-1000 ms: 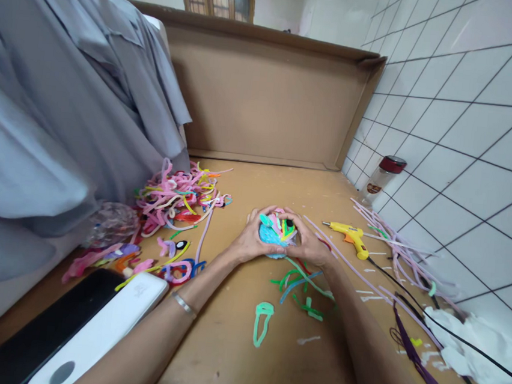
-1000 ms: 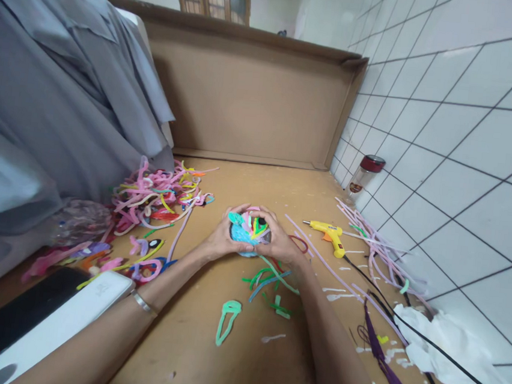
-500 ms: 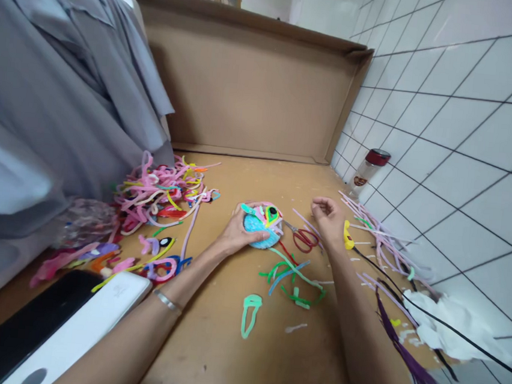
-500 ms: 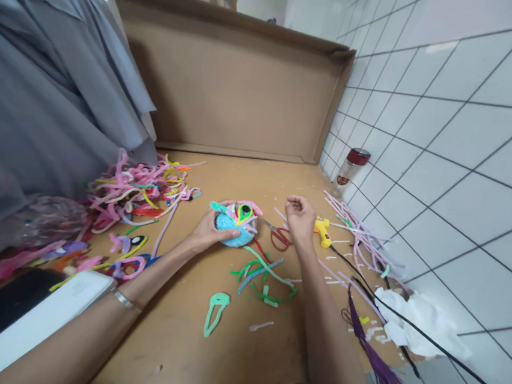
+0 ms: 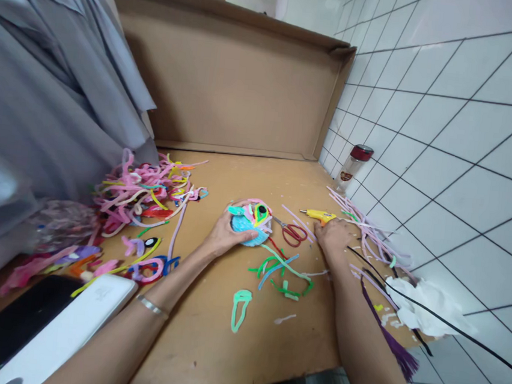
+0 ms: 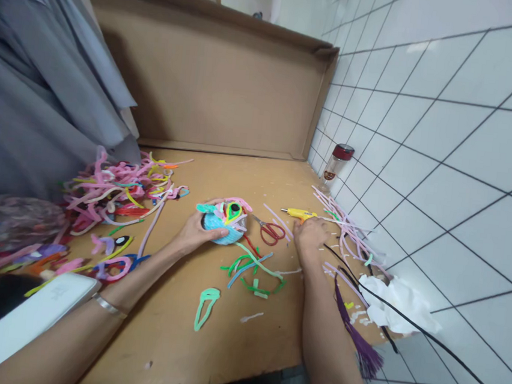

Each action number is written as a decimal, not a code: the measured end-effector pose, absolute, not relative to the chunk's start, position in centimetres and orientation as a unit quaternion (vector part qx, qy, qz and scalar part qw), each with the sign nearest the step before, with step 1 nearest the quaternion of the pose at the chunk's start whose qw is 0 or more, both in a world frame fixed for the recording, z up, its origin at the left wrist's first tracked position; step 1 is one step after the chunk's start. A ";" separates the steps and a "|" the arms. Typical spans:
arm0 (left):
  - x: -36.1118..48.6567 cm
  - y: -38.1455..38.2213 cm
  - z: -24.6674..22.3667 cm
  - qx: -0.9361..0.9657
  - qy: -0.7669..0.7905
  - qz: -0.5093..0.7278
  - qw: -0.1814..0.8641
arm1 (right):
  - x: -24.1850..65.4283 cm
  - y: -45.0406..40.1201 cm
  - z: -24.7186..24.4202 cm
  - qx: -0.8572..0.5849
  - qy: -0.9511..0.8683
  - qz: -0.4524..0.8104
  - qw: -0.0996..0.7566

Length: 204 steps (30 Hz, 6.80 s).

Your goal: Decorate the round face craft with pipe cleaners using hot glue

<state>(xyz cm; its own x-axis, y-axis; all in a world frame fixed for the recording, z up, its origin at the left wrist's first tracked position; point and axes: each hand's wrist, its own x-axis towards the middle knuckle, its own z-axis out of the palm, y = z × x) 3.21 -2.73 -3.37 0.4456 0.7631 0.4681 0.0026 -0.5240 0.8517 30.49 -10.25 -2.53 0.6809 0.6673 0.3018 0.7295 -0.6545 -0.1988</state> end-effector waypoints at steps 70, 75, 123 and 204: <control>3.2 -2.6 -3.4 0.772 0.183 0.467 0.389 | 24.2 -11.4 0.8 -0.576 -0.638 -0.329 0.392; 3.2 -2.5 -3.7 0.762 0.185 0.468 0.407 | 24.1 -11.5 0.9 -0.579 -0.641 -0.324 0.386; 3.7 -3.4 -2.5 0.801 0.135 0.338 0.476 | 22.5 -11.3 0.6 -0.409 -0.674 0.311 0.531; 1.5 -4.5 -4.1 0.452 0.189 0.377 0.787 | 22.4 -10.4 -0.8 -0.448 -0.314 0.541 0.638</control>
